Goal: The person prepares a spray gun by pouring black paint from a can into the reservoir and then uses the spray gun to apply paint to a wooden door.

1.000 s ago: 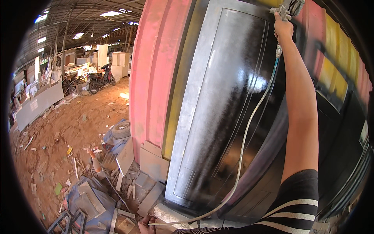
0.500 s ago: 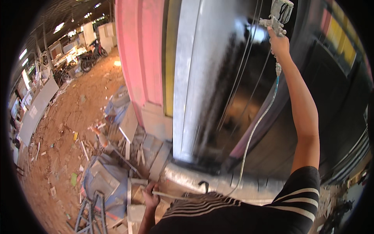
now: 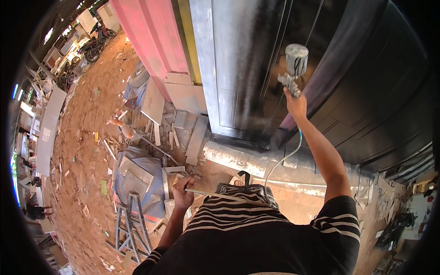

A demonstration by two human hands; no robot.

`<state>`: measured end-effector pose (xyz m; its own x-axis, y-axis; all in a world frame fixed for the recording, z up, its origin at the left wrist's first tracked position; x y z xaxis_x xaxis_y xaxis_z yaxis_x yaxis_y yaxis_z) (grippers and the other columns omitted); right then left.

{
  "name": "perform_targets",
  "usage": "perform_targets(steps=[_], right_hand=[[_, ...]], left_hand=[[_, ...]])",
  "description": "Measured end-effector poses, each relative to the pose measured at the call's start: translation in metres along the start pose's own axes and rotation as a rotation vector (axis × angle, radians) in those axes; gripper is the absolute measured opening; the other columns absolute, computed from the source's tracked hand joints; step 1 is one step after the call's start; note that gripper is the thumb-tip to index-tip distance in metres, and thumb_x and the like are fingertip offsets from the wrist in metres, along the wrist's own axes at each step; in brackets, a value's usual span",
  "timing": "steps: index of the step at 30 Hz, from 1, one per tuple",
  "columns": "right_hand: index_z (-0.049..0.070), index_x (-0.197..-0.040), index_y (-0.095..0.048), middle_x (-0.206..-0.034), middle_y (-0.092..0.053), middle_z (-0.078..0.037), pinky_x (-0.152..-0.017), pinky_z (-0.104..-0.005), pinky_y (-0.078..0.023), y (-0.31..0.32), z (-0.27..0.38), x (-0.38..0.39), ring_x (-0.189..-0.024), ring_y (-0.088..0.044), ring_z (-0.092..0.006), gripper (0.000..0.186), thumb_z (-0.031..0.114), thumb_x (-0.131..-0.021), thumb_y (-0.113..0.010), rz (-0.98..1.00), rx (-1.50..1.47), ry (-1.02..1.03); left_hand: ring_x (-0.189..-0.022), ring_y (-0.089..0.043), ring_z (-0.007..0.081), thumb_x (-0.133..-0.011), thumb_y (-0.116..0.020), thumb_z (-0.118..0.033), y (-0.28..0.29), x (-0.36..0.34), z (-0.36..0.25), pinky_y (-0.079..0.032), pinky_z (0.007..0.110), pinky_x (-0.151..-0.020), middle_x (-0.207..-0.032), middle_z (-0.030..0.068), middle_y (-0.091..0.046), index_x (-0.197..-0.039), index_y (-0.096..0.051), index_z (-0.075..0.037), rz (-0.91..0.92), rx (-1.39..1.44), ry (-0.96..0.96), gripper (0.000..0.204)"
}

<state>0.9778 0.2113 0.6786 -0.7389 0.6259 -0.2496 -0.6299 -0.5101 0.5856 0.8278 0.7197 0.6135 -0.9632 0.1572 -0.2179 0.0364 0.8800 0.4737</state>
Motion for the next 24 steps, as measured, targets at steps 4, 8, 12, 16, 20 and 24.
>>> perform_targets(steps=[4,8,12,16,20,24], right_hand=[[-0.002,-0.092,-0.068,-0.087,-0.068,-0.027,-0.079,-0.0476,-0.050,-0.010,-0.037,0.017,-0.095,-0.065,-0.0426,0.055,0.052,-0.083,-0.068,0.119,0.217,-0.090],[0.001,-0.097,-0.068,-0.091,-0.068,-0.025,-0.080,-0.0464,-0.050,0.005,-0.034,-0.001,-0.097,-0.064,-0.0421,0.051,0.050,-0.084,-0.068,0.085,0.192,-0.022],[0.004,-0.105,-0.069,-0.095,-0.069,-0.024,-0.082,-0.0452,-0.049,0.046,0.022,-0.049,-0.100,-0.063,-0.0417,0.047,0.047,-0.085,-0.068,-0.031,0.062,0.043],[0.000,-0.101,-0.069,-0.092,-0.068,-0.026,-0.081,-0.0431,-0.049,0.103,0.085,-0.103,-0.097,-0.065,-0.0407,0.050,0.047,-0.085,-0.068,-0.204,-0.062,0.189],[0.006,-0.075,-0.063,-0.064,-0.055,0.003,-0.056,-0.0285,-0.039,0.165,0.167,-0.122,-0.059,-0.048,-0.0080,0.037,0.040,-0.088,-0.070,-0.382,-0.186,0.366],[0.005,-0.078,-0.064,-0.064,-0.056,0.002,-0.053,-0.0262,-0.039,0.206,0.224,-0.112,-0.058,-0.050,-0.0066,0.035,0.038,-0.086,-0.073,-0.463,-0.412,0.477]], left_hand=[[-0.069,-0.063,0.0280,-0.092,-0.057,-0.017,-0.004,0.000,0.000,-0.048,0.034,-0.065,-0.075,0.0161,-0.063,-0.087,-0.064,0.002,0.003,0.005,0.026,0.021],[-0.067,-0.061,0.0265,-0.092,-0.057,-0.018,-0.007,-0.001,0.001,-0.047,0.034,-0.064,-0.073,0.0150,-0.061,-0.087,-0.064,0.002,-0.005,-0.003,0.026,0.021],[-0.065,-0.059,0.0250,-0.094,-0.056,-0.022,-0.010,-0.003,0.002,-0.046,0.033,-0.062,-0.072,0.0142,-0.060,-0.087,-0.064,0.002,-0.018,-0.011,-0.008,0.026],[-0.064,-0.059,0.0248,-0.096,-0.055,-0.030,-0.015,-0.009,-0.008,-0.046,0.034,-0.062,-0.072,0.0141,-0.060,-0.087,-0.064,0.001,-0.002,0.040,-0.008,0.034],[-0.064,-0.059,0.0258,-0.096,-0.055,-0.030,-0.022,-0.008,0.001,-0.046,0.035,-0.062,-0.073,0.0150,-0.061,-0.087,-0.065,0.002,-0.019,0.070,0.020,0.034],[-0.065,-0.059,0.0277,-0.095,-0.055,-0.027,-0.021,-0.009,0.000,-0.046,0.036,-0.062,-0.072,0.0156,-0.060,-0.085,-0.064,0.001,-0.030,0.039,-0.026,0.031]])
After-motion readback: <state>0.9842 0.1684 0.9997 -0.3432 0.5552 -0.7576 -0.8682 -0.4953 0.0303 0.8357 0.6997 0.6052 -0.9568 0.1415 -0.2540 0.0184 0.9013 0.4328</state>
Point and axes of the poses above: each hand's wrist, its own x-axis away from the middle knuckle, its own y-axis out of the back of the hand, z = x × y, the point moved 7 cm from there along -x, towards the middle knuckle
